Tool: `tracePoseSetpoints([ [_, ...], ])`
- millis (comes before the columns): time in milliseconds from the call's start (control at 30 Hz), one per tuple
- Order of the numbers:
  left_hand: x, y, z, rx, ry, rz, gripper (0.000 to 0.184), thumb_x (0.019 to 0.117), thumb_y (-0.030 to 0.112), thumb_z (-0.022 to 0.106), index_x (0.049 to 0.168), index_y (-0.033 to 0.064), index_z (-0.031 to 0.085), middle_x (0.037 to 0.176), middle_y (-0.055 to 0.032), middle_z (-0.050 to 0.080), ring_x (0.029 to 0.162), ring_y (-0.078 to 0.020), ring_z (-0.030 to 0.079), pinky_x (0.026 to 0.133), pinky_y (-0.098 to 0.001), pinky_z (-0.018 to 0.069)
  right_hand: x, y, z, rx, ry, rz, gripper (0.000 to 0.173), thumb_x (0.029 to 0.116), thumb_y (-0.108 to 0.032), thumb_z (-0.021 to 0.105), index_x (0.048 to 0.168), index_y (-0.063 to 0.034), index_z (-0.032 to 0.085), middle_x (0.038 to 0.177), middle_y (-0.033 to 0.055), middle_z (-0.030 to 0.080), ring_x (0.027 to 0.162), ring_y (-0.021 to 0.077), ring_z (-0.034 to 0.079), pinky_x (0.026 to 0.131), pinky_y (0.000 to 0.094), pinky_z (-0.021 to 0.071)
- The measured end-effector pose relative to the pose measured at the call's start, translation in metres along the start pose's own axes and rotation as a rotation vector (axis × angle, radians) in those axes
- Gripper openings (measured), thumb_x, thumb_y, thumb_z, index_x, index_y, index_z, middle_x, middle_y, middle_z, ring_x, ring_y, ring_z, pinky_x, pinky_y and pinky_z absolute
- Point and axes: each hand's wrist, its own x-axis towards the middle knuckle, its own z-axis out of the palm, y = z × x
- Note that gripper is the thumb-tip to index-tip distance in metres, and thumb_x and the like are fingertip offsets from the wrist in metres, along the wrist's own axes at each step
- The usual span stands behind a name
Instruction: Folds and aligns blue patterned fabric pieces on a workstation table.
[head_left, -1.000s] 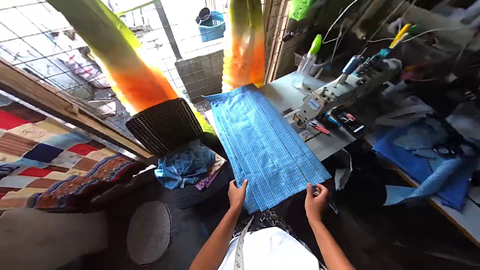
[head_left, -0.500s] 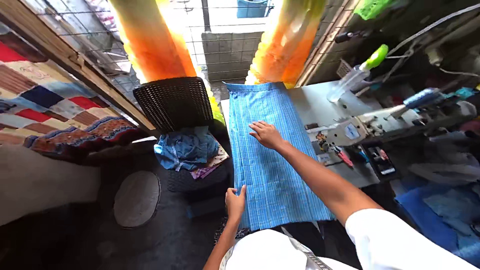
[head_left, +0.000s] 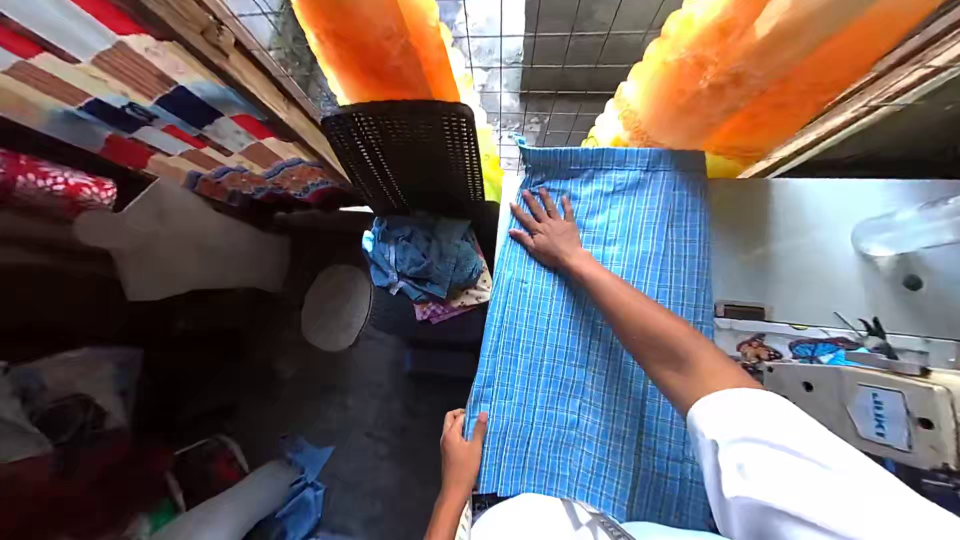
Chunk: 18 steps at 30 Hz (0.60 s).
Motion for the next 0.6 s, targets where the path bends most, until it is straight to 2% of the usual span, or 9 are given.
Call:
tracePoseSetpoints([
  [100, -0.024, -0.013, 0.002, 0.088, -0.002, -0.108, 0.081, 0.0793, 0.045, 0.085, 0.132, -0.0081, 0.056, 0.134, -0.0265, 0.058, 0.117, -0.0347, 0.063, 0.101, -0.0505, 0.0518, -0.024, -0.018, -0.008, 0.006, 0.073, -0.068, 0.063, 0.1077, -0.054, 0.031, 0.162, -0.0216, 0.034, 0.17, 0.0113, 0.024, 0.157, 0.0411, 0.016, 0.118, 0.0739, 0.0058],
  [167, -0.03, -0.028, 0.008, 0.127, 0.024, -0.105, 0.086, 0.0776, 0.043, 0.088, 0.137, -0.0077, 0.052, 0.131, -0.0272, 0.061, 0.115, -0.0369, 0.065, 0.1, -0.0529, 0.0522, -0.065, -0.047, -0.009, 0.011, 0.101, -0.089, 0.062, 0.1075, -0.052, 0.035, 0.159, -0.0178, 0.039, 0.168, 0.0131, 0.029, 0.155, 0.0416, 0.021, 0.118, 0.0744, 0.0098],
  [233, -0.031, -0.042, 0.01, 0.137, 0.026, -0.062, 0.082, 0.0812, 0.039, 0.086, 0.138, -0.0087, 0.051, 0.127, -0.0286, 0.064, 0.113, -0.0389, 0.067, 0.099, -0.0543, 0.0523, -0.11, -0.072, 0.009, 0.013, 0.074, -0.09, 0.063, 0.1071, -0.055, 0.032, 0.158, -0.019, 0.042, 0.166, 0.0141, 0.032, 0.154, 0.0423, 0.023, 0.117, 0.075, 0.0111],
  [300, -0.027, -0.055, 0.015, 0.162, -0.046, -0.026, 0.08, 0.0894, 0.041, 0.078, 0.143, -0.0083, 0.046, 0.125, -0.0289, 0.065, 0.113, -0.0404, 0.067, 0.1, -0.0559, 0.0519, -0.133, -0.076, 0.034, -0.02, 0.07, -0.077, 0.066, 0.1066, -0.059, 0.025, 0.16, -0.023, 0.039, 0.167, 0.0126, 0.031, 0.155, 0.0402, 0.024, 0.119, 0.0722, 0.0105],
  [400, -0.027, -0.066, 0.023, 0.21, -0.133, 0.002, 0.079, 0.1014, 0.047, 0.06, 0.154, -0.0046, 0.032, 0.125, -0.0275, 0.067, 0.113, -0.041, 0.068, 0.1, -0.0581, 0.0522, -0.127, -0.077, 0.044, -0.051, 0.027, -0.045, 0.067, 0.1052, -0.063, 0.019, 0.162, -0.0293, 0.033, 0.17, 0.0072, 0.025, 0.157, 0.0352, 0.018, 0.122, 0.0685, 0.0058],
  [467, -0.021, -0.069, 0.02, 0.183, -0.225, 0.053, 0.078, 0.1057, 0.049, 0.049, 0.159, -0.0017, 0.024, 0.137, -0.0279, 0.06, 0.124, -0.0399, 0.063, 0.105, -0.0578, 0.0486, -0.123, -0.083, 0.037, -0.026, -0.027, -0.01, 0.065, 0.1061, -0.06, 0.026, 0.163, -0.0281, 0.03, 0.171, 0.0076, 0.02, 0.159, 0.0343, 0.012, 0.122, 0.0683, 0.0013],
  [533, -0.007, -0.07, 0.005, 0.134, -0.333, 0.089, 0.073, 0.1079, 0.051, 0.04, 0.159, -0.0005, 0.028, 0.15, -0.0272, 0.049, 0.137, -0.0377, 0.053, 0.115, -0.0557, 0.041, -0.132, -0.105, 0.029, -0.004, -0.002, 0.038, 0.063, 0.1067, -0.055, 0.035, 0.163, -0.0253, 0.032, 0.171, 0.0112, 0.021, 0.158, 0.0366, 0.013, 0.121, 0.0701, 0.0028],
  [600, 0.004, -0.063, -0.02, 0.113, -0.351, 0.09, 0.065, 0.1106, 0.045, 0.035, 0.151, -0.005, 0.041, 0.149, -0.0297, 0.049, 0.14, -0.0391, 0.048, 0.118, -0.0544, 0.0368, -0.172, -0.146, 0.036, 0.051, 0.1, 0.021, 0.059, 0.1054, -0.051, 0.044, 0.157, -0.0225, 0.044, 0.166, 0.0142, 0.032, 0.155, 0.0381, 0.024, 0.121, 0.0704, 0.0114],
])
